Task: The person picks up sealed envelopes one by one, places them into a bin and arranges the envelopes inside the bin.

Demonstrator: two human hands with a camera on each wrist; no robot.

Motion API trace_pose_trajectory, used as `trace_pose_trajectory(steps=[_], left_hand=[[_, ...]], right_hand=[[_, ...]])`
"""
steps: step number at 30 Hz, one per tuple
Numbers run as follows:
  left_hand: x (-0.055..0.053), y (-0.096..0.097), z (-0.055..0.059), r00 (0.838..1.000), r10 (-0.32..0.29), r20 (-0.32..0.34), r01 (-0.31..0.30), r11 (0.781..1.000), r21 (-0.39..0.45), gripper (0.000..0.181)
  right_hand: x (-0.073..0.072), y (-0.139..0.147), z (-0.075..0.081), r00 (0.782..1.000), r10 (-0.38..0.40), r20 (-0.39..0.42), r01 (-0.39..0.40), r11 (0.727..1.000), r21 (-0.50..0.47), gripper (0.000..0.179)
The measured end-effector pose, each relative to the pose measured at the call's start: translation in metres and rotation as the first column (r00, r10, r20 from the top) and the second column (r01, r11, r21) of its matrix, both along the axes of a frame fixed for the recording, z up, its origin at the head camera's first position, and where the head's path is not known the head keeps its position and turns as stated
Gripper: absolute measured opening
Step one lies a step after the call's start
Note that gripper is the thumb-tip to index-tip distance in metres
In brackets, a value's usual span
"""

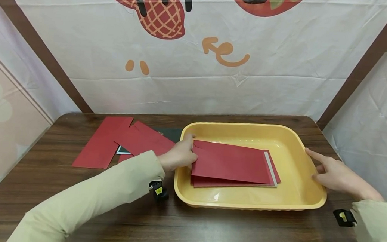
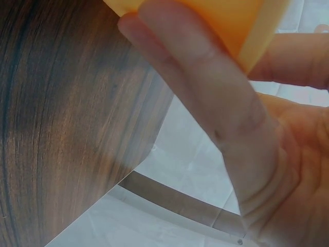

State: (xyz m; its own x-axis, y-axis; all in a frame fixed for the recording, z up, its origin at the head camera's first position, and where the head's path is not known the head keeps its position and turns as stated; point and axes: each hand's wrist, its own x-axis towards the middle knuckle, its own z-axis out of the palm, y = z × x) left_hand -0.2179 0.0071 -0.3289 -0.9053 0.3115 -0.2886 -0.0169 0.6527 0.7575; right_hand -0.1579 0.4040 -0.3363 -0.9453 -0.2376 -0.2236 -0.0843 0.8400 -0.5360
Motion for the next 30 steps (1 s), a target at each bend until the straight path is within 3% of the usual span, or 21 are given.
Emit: trace_pose_trajectory(steps=[4,11,17,23,27,30], left_hand=[[-0.002,0.004,0.001,0.998,-0.063,0.017,0.065,0.988,-0.141,0.063],[-0.005,0.012,0.001,0.994,-0.097,0.051,0.108,0.942,-0.318,0.072],[-0.005,0.019,0.004,0.988,-0.137,0.075,0.157,0.866,-0.474,0.074],[-0.004,0.021,0.004,0.974,-0.214,0.067,0.214,0.794,-0.569,0.073],[-0.004,0.021,0.003,0.972,-0.229,0.046,0.213,0.79,-0.574,0.078],[-0.003,0.021,0.001,0.981,-0.191,0.029,0.178,0.832,-0.526,0.084]], right_hand=[[0.001,-0.002,0.001,1.0,0.0,-0.009,0.0,1.0,-0.002,0.075],[0.0,-0.003,0.002,1.0,-0.005,0.009,0.005,1.0,0.005,0.077],[0.001,-0.002,0.0,1.0,0.0,-0.005,0.0,1.0,-0.001,0.075],[0.001,0.0,-0.002,1.0,0.006,-0.014,-0.006,1.0,0.0,0.075],[0.001,0.0,-0.002,1.0,0.01,-0.02,-0.01,1.0,0.003,0.075],[0.001,0.0,-0.002,1.0,0.012,-0.023,-0.012,1.0,0.008,0.075]])
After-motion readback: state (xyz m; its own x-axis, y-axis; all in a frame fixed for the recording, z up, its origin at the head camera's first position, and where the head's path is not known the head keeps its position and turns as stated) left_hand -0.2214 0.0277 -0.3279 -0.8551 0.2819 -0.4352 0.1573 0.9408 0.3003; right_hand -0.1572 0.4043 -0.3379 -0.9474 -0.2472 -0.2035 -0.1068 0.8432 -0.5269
